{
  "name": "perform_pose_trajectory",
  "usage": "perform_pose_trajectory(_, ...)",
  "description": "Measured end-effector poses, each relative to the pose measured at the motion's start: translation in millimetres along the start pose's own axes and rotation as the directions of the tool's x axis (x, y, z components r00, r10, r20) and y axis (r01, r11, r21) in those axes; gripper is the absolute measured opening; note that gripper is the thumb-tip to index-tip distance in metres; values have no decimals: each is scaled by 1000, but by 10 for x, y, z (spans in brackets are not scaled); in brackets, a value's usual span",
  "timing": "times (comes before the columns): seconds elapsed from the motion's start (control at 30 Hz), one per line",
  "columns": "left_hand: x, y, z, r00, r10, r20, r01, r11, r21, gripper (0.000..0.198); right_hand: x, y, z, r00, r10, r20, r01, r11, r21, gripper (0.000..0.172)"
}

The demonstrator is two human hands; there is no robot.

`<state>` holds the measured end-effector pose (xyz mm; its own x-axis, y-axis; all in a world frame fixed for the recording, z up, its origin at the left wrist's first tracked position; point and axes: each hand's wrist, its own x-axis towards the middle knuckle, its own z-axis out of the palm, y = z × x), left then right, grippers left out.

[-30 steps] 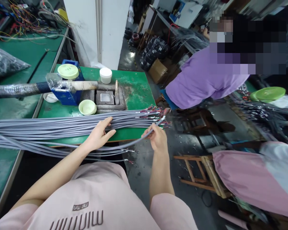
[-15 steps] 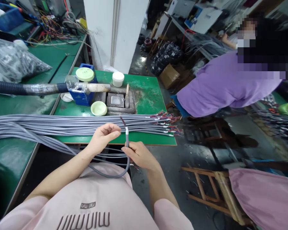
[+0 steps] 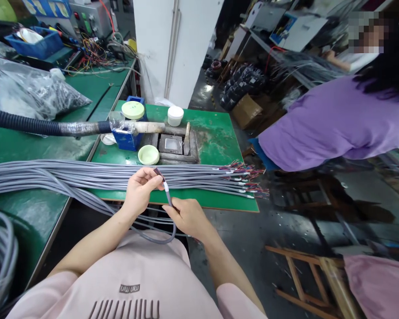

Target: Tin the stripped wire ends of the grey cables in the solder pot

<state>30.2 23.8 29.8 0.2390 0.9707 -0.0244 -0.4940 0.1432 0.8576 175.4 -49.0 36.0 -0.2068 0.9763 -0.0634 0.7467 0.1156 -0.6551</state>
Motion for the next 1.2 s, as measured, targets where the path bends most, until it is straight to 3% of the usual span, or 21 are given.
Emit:
perform_pose_trajectory(0.1,-3,-19,-34,999,-36,39,38,998,-41,28,5,-10,-24,995,-31,99,7,973,229,29)
perform_pose_trajectory(0.17,-19,-30,-48,994,-63,93,69,996,-63,27,18,-9,-32,986,-70,149,-5,892,452,26)
perform_pose_trajectory(0.23,-39,-34,-56,992,-69,110,78,994,-75,26,42,-10,-27,990,-73,120,-11,809,587,29)
perform_pose_trajectory(0.3,-56,-29,-63,997,-51,63,56,994,-92,26,72,-19,-16,998,-36,52,-4,786,619,30)
perform_pose_trajectory(0.43,-67,-3,-92,999,-5,-36,2,996,-86,25,122,-56,9,1000,-7,0,5,832,554,26)
perform_pose_trajectory(0.8,-48,11,-127,995,-18,-95,17,1000,-9,25,163,-126,55,998,-26,-52,43,939,343,32)
perform_pose_trajectory(1.03,-92,-70,-168,984,116,-135,-108,992,65,23,180,-121,110,988,-60,-142,87,978,191,33)
perform_pose_trajectory(1.2,-64,-65,-194,990,62,-128,-55,997,56,22,191,-110,145,985,-73,-156,84,995,59,32)
